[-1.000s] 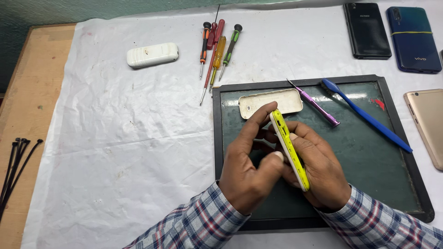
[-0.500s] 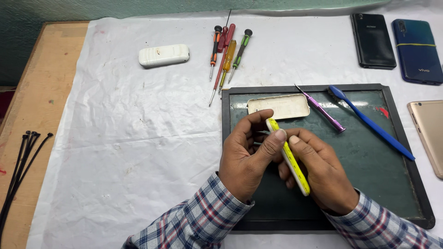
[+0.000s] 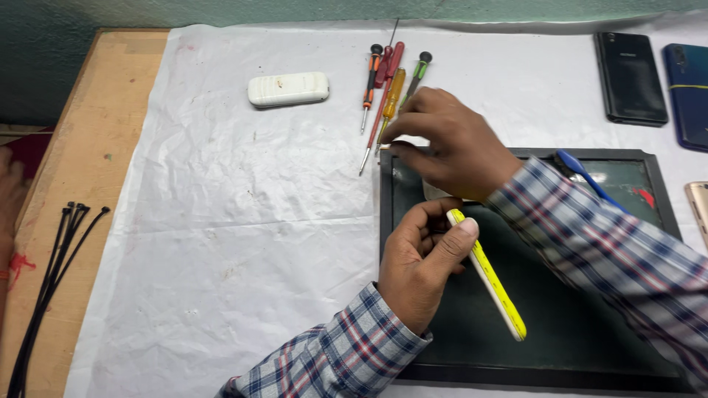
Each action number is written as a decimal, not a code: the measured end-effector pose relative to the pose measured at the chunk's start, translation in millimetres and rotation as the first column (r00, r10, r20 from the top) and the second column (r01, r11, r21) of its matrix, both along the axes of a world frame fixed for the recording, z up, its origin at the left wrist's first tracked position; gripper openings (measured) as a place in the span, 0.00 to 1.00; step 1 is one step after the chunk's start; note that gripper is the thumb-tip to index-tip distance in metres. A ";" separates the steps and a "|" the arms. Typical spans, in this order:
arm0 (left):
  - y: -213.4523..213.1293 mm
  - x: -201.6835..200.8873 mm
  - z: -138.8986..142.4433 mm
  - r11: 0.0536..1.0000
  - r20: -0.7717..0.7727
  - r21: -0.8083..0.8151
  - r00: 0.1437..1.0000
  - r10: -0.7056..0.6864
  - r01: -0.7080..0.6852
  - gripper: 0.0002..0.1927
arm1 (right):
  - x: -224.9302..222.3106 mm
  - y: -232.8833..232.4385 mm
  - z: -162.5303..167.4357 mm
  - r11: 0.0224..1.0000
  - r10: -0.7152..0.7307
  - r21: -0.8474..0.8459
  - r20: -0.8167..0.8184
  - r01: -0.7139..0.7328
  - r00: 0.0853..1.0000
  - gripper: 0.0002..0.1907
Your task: The person disassembles a yellow feature phone on a repair mat. They use a small purple screwdriver to remove screws from the back of the phone, pry the housing apart, separate the yellow front cover from the main board, and then use a blue tool to work on small internal components.
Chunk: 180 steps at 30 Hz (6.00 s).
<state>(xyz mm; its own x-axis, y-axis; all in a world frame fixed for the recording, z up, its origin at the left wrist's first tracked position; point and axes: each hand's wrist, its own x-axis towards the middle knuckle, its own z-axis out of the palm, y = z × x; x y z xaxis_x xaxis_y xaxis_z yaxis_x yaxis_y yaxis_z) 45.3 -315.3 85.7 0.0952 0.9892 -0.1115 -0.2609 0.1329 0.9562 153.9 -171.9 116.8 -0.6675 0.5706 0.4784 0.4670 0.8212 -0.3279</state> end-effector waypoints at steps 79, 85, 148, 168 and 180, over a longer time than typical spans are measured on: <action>-33.3 8.5 -16.7 0.911 -0.013 0.015 0.911 -0.411 0.411 0.37 | 113.5 -140.6 -3.3 0.602 -0.524 -0.750 -0.110 0.276 0.845 0.20; -30.8 11.6 -1.6 0.890 -0.230 -0.070 0.861 -0.453 0.450 0.50 | 100.4 -141.2 -3.1 0.602 -0.566 -0.733 -0.111 0.317 0.817 0.19; 3.5 -9.8 33.1 0.834 -0.720 0.394 0.694 0.018 0.387 0.54 | 107.8 -150.5 11.0 0.751 -0.369 -0.522 0.174 0.404 0.913 0.13; 1.7 -7.8 35.8 0.796 -0.829 0.422 0.540 0.145 0.434 0.53 | 92.4 -146.5 7.8 0.746 -0.314 -0.595 0.081 0.299 0.946 0.12; 0.7 -0.5 32.1 0.793 -0.869 0.424 0.444 0.219 0.437 0.52 | 72.7 -141.0 22.0 0.512 -0.427 -0.704 0.287 0.491 0.857 0.13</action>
